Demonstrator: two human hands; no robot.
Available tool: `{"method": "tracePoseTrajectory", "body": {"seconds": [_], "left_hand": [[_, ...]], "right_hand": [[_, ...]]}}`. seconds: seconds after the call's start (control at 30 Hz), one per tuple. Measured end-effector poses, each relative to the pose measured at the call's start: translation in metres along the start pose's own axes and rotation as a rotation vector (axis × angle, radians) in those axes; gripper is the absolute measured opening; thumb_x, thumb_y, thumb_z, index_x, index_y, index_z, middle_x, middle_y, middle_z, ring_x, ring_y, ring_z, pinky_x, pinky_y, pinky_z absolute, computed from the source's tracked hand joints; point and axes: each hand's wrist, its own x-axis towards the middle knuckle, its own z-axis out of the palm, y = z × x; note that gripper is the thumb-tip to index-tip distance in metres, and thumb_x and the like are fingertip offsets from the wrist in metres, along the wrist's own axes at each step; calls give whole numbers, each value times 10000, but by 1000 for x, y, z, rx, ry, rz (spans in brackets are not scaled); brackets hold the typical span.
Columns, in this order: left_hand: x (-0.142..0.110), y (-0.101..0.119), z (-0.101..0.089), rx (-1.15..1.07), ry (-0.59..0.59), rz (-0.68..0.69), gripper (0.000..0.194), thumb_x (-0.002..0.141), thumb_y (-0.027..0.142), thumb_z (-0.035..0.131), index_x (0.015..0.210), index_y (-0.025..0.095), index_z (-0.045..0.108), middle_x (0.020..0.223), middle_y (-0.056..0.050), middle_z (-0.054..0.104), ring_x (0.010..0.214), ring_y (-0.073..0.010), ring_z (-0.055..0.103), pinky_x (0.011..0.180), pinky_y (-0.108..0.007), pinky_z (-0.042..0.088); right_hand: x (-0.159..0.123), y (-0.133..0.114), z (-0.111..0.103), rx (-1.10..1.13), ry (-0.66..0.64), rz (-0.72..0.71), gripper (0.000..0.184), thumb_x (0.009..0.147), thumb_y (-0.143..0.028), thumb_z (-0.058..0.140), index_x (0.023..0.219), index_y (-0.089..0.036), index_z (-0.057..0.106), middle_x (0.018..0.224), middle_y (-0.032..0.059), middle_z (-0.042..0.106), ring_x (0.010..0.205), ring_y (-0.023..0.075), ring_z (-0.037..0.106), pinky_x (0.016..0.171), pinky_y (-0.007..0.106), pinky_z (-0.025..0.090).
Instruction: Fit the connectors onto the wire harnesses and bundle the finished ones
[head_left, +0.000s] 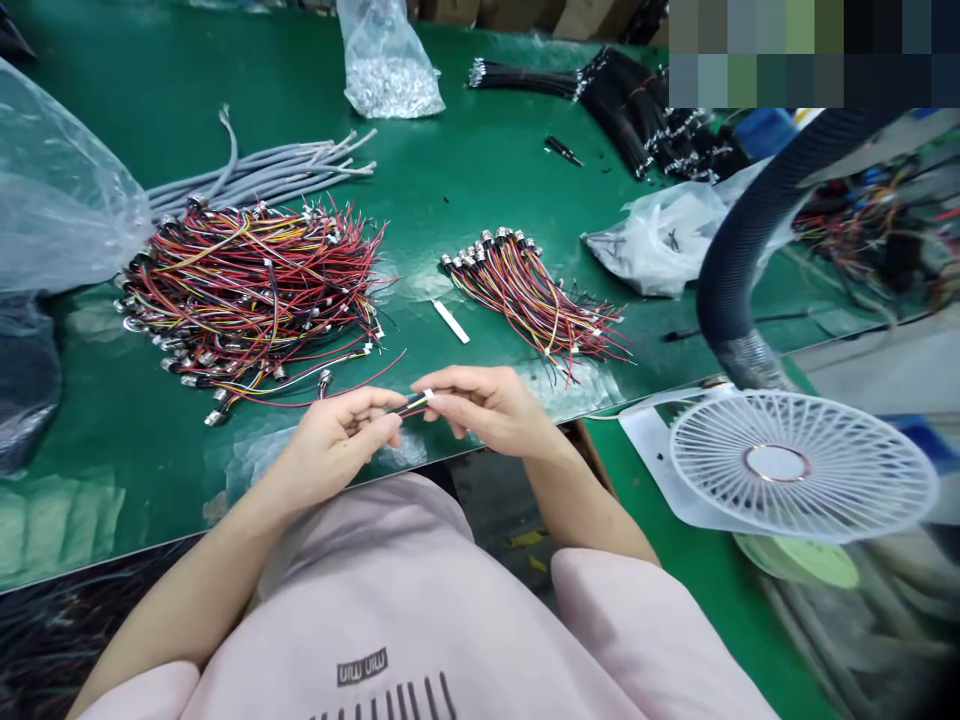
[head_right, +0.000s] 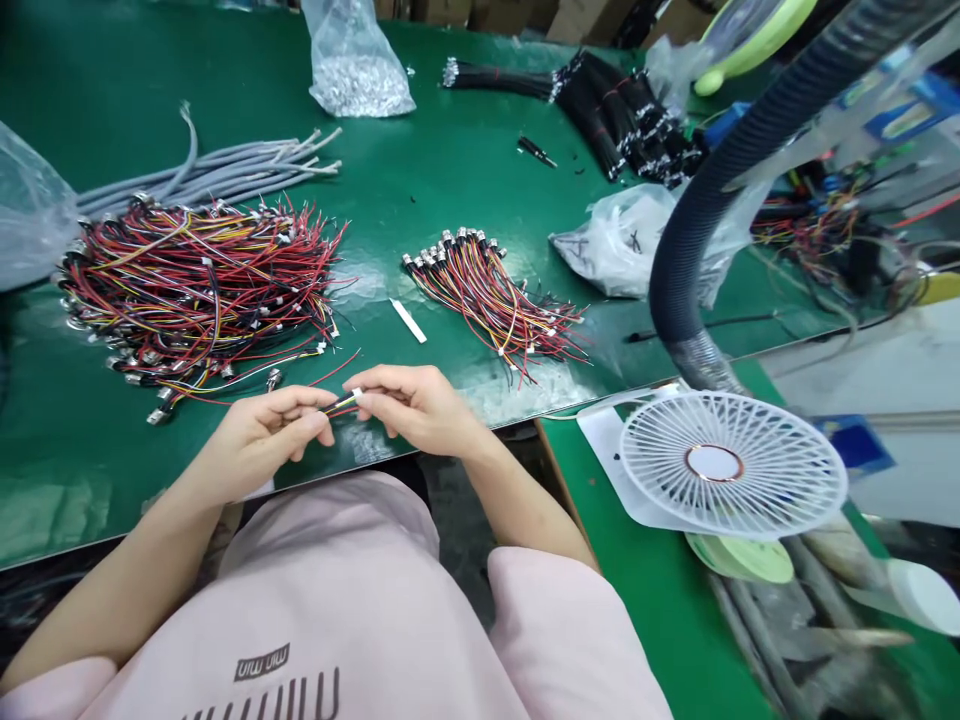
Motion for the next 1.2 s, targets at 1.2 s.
{"method": "tracePoseTrajectory", "body": {"seconds": [1.2], "left_hand": [[0,4,-32,603,135,468,221,951,269,454,811,175,597,640,38,605,524,-78,507,536,-182,354]], "right_hand": [[-13,-19,-41,-70,526,-94,185,838,-370,655,826,-187,683,507,-44,500,419,80,410,411,219,308]]}}
